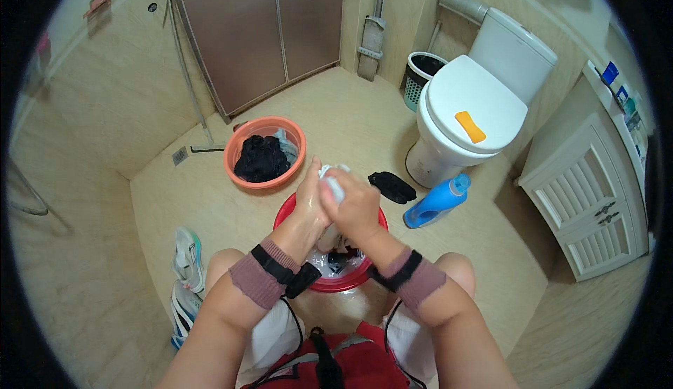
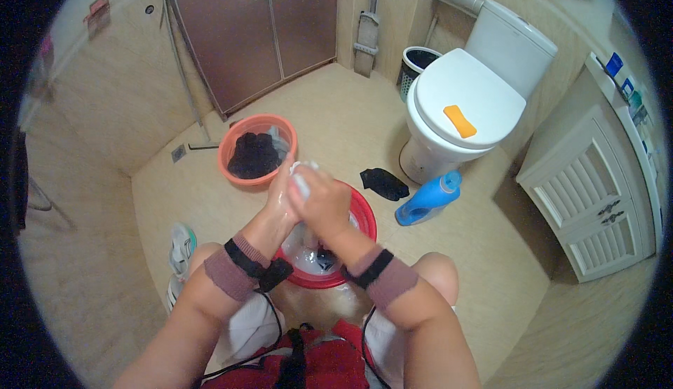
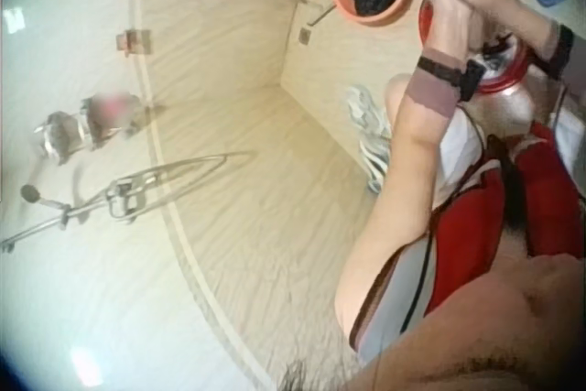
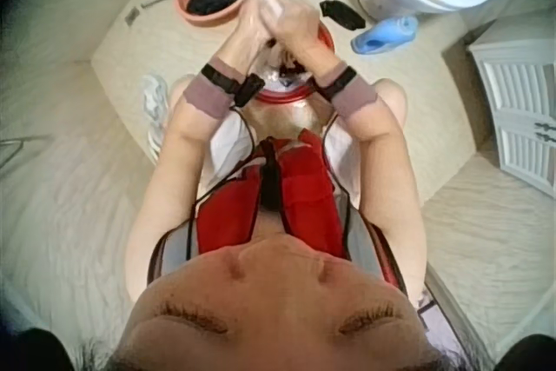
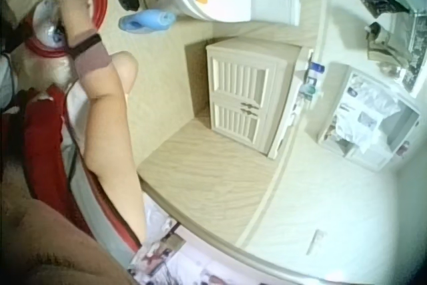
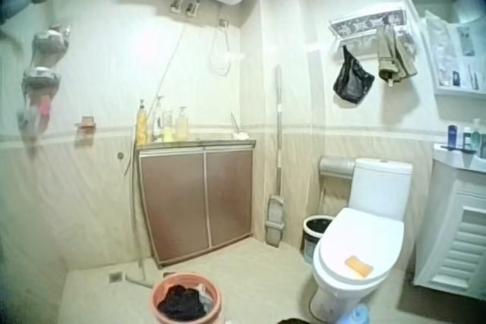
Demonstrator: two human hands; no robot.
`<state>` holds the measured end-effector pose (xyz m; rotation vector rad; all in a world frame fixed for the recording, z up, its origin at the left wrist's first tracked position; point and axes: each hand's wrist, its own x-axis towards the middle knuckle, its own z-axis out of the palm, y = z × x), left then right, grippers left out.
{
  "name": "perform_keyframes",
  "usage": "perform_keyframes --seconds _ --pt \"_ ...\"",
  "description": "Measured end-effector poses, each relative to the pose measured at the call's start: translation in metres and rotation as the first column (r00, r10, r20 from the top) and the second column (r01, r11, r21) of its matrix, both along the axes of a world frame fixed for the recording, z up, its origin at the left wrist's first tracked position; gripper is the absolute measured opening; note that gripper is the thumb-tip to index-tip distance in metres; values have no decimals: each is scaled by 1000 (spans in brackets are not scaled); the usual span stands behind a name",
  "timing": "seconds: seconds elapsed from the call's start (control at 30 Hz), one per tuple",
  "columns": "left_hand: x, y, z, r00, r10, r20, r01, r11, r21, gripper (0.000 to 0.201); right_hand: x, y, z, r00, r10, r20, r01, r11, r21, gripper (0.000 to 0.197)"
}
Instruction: The person washes clothes in a basin by hand, scrubbing a white garment with soap and rinsing it in the soapy water.
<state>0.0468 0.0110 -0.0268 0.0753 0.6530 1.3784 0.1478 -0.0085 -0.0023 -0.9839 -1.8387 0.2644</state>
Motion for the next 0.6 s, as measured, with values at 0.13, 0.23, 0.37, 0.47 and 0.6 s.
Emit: perform_keyframes --seconds 0.13,0.23,0.37,0.47,0.6 --pt "11 -10 20 1000 10 -27 -12 997 -72 38 1 23 -1 989 -139 -60 125 974 -187 23" --pt "-14 -2 -18 998 -45 -54 44 999 -30 39 -7 -8 -4 1000 7 -18 -10 987 -159 28" --pt "-9 -3 -14 999 -17 -49 18 999 30 39 -8 -10 -4 1000 -2 -22 0 997 -71 22" --pt "2 -6 21 1000 -27 2 27 999 -31 44 10 34 -8 991 -66 -119 33 965 -262 26" --pt "-16 -3 24 998 -43 -47 47 995 87 56 16 54 -10 881 -24 -472 -251 823 -509 26"
